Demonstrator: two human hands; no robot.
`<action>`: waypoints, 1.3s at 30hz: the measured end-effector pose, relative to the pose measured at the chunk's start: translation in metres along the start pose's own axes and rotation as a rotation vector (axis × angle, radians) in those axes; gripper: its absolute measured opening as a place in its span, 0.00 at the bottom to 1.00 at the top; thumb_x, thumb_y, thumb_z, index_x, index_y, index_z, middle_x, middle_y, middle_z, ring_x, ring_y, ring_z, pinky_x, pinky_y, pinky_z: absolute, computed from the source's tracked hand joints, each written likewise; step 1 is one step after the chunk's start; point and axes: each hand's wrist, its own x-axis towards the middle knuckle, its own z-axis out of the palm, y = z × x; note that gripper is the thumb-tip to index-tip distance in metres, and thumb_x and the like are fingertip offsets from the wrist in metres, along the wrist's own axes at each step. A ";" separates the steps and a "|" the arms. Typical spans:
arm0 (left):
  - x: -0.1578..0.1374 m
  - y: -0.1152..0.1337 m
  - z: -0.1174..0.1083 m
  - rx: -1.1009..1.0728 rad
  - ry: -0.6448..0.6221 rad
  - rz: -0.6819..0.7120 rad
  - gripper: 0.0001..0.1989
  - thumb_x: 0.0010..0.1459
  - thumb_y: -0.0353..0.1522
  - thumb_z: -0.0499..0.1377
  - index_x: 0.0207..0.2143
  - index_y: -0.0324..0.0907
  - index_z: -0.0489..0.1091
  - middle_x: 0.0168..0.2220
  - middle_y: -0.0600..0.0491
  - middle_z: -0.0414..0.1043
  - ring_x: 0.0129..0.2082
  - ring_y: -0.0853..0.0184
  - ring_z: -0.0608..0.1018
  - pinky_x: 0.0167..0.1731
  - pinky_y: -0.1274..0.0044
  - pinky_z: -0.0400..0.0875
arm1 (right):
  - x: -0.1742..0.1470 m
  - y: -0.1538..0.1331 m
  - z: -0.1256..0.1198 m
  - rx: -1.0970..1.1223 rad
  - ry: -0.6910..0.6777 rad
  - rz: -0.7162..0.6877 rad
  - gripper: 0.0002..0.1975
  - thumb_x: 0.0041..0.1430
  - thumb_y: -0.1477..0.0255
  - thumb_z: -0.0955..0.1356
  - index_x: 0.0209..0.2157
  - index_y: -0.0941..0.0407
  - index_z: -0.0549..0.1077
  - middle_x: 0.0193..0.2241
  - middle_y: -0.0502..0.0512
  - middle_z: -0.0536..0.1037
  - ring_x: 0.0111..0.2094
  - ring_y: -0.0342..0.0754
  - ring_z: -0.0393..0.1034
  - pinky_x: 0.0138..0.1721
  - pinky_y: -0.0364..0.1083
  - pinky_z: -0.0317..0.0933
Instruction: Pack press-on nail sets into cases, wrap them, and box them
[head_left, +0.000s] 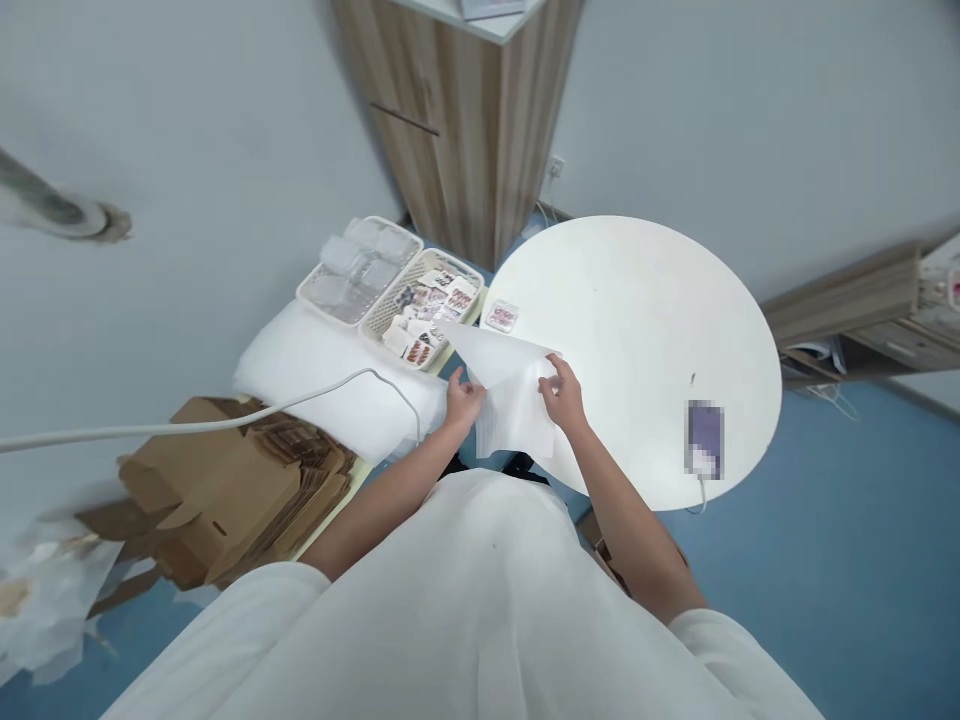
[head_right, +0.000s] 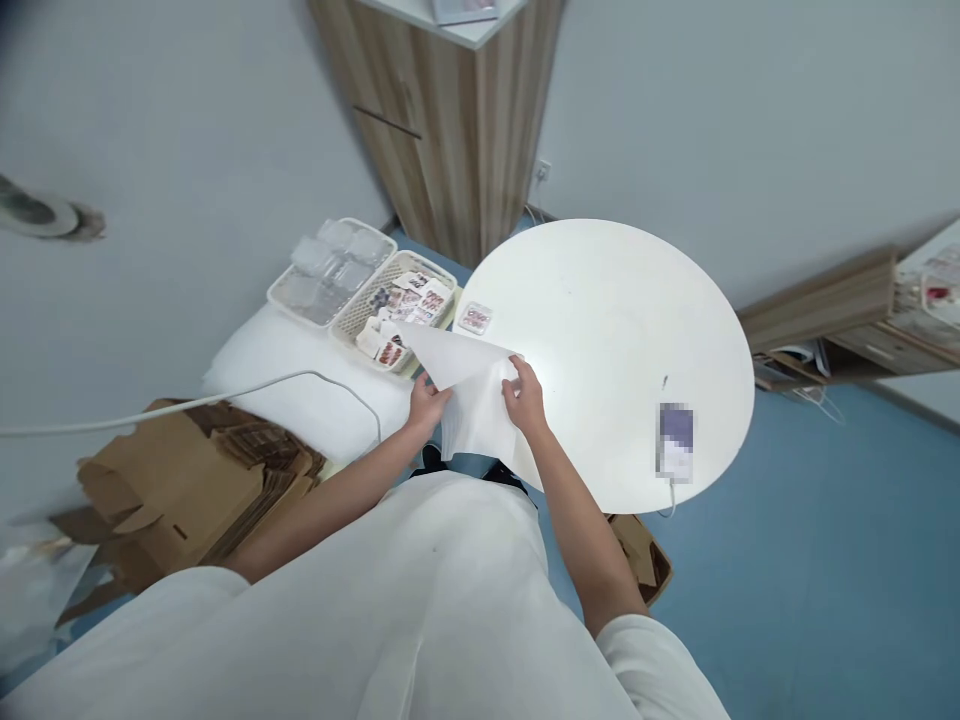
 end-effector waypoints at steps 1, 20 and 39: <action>0.000 0.004 0.011 0.013 -0.013 -0.002 0.34 0.53 0.32 0.55 0.60 0.39 0.44 0.37 0.48 0.72 0.35 0.66 0.76 0.37 0.73 0.70 | -0.006 0.012 -0.012 -0.002 0.041 0.040 0.24 0.57 0.68 0.59 0.56 0.54 0.56 0.53 0.61 0.64 0.31 0.45 0.68 0.38 0.51 0.65; -0.004 -0.003 0.136 0.794 -0.308 0.337 0.28 0.54 0.29 0.53 0.58 0.40 0.52 0.41 0.48 0.69 0.41 0.62 0.72 0.44 0.69 0.64 | -0.093 0.138 -0.075 -0.494 0.008 0.489 0.39 0.52 0.61 0.65 0.61 0.55 0.45 0.63 0.66 0.43 0.61 0.63 0.41 0.54 0.62 0.44; -0.023 -0.002 0.113 1.135 -0.604 0.689 0.25 0.56 0.34 0.50 0.57 0.46 0.57 0.62 0.46 0.50 0.64 0.56 0.46 0.58 0.58 0.39 | -0.123 0.119 -0.053 -0.615 -0.156 0.350 0.28 0.61 0.64 0.56 0.61 0.57 0.48 0.63 0.62 0.45 0.64 0.55 0.38 0.58 0.61 0.37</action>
